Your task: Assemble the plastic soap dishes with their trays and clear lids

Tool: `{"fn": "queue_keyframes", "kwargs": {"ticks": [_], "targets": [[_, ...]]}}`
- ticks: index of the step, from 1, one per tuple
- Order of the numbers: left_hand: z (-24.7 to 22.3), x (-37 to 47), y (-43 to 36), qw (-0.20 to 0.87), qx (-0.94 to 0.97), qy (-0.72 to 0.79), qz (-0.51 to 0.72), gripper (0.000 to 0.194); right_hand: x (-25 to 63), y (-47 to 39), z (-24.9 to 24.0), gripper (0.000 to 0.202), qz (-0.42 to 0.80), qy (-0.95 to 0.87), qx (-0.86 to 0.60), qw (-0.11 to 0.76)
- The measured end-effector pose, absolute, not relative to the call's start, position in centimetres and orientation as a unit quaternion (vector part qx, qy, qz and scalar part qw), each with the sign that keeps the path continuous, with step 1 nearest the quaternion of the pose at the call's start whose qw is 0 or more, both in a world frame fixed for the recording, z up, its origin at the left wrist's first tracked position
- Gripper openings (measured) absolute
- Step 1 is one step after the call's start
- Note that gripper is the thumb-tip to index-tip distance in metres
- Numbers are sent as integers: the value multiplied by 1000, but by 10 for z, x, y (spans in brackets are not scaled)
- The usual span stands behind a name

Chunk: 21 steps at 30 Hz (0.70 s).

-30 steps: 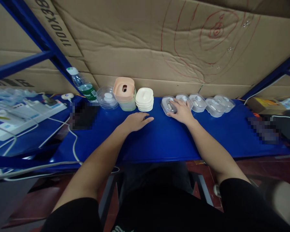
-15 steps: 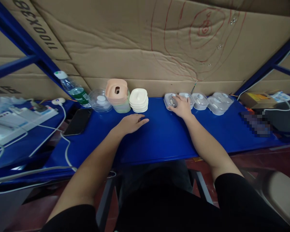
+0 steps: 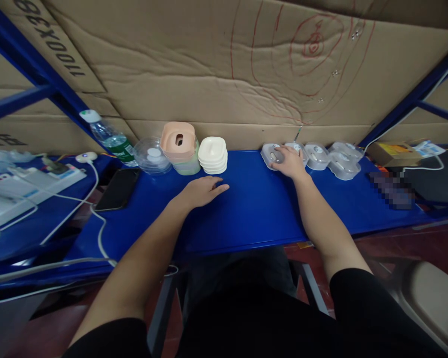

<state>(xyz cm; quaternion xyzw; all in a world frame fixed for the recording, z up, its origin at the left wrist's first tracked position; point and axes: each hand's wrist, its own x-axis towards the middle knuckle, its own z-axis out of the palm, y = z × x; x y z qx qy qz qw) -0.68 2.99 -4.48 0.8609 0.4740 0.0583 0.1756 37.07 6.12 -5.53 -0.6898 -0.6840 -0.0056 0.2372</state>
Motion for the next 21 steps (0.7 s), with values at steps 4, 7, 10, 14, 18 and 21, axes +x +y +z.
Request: {"fn": "queue_keyframes", "kwargs": {"ticks": [4, 7, 10, 14, 18, 21], "targets": [[-45, -7, 30, 172, 862, 473, 65, 76, 380, 61, -54, 74, -3, -679, -698, 228], [-46, -8, 30, 171, 862, 472, 64, 76, 385, 62, -55, 75, 0, -677, -701, 224], [-46, -8, 31, 171, 864, 469, 68, 76, 390, 62, -56, 73, 0, -678, -700, 225], [-48, -7, 32, 176, 861, 471, 74, 73, 393, 62, -56, 72, -11, -667, -713, 216], [-46, -5, 32, 180, 856, 478, 82, 65, 384, 60, -54, 82, -36, -661, -722, 204], [-42, -3, 29, 169, 851, 484, 116, 54, 360, 55, -54, 83, -46, -688, -688, 226]]}}
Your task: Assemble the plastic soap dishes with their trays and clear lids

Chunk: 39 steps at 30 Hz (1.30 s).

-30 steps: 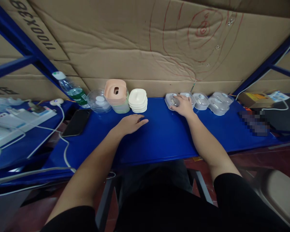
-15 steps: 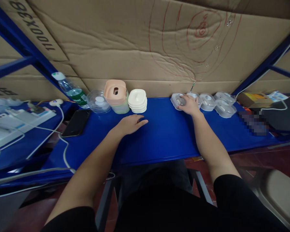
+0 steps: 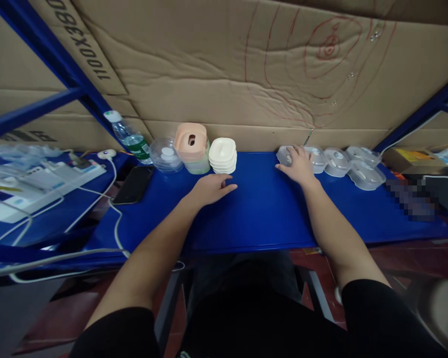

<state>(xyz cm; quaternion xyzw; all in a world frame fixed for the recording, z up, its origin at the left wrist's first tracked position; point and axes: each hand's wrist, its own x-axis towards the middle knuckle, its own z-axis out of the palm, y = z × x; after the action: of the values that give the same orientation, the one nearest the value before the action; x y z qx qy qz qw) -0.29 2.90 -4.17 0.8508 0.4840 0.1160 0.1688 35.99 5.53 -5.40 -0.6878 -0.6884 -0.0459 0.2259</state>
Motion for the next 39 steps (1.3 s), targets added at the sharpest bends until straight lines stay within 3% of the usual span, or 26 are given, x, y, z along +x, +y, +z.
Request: {"fn": "queue_keyframes", "kwargs": {"ticks": [3, 9, 17, 20, 25, 27, 29, 33, 35, 39], "targets": [[-40, -2, 28, 146, 826, 513, 184, 52, 324, 46, -58, 78, -20, -758, -607, 239], [-49, -5, 43, 135, 784, 559, 235, 74, 267, 23, -72, 83, 77, -886, -431, 156], [-62, -9, 63, 103, 767, 564, 288, 37, 280, 32, -77, 86, 99, -888, -420, 161], [-62, -12, 59, 114, 775, 531, 323, 33, 285, 33, -73, 89, 92, -865, -440, 222], [-57, -12, 44, 159, 836, 423, 310, 37, 297, 42, -63, 78, 127, -709, -518, 462], [-55, -8, 38, 176, 862, 391, 270, 39, 304, 45, -61, 75, 151, -666, -535, 497], [-54, -2, 34, 192, 881, 381, 207, 38, 307, 46, -60, 71, 153, -684, -544, 460], [-55, 5, 31, 209, 885, 399, 117, 39, 299, 39, -61, 51, 129, -823, -502, 234], [-55, 4, 32, 194, 881, 407, 140, 37, 291, 35, -62, 43, 127, -854, -480, 157], [-54, -6, 40, 130, 852, 429, 270, 30, 283, 29, -60, 44, 128, -861, -473, 137]]}}
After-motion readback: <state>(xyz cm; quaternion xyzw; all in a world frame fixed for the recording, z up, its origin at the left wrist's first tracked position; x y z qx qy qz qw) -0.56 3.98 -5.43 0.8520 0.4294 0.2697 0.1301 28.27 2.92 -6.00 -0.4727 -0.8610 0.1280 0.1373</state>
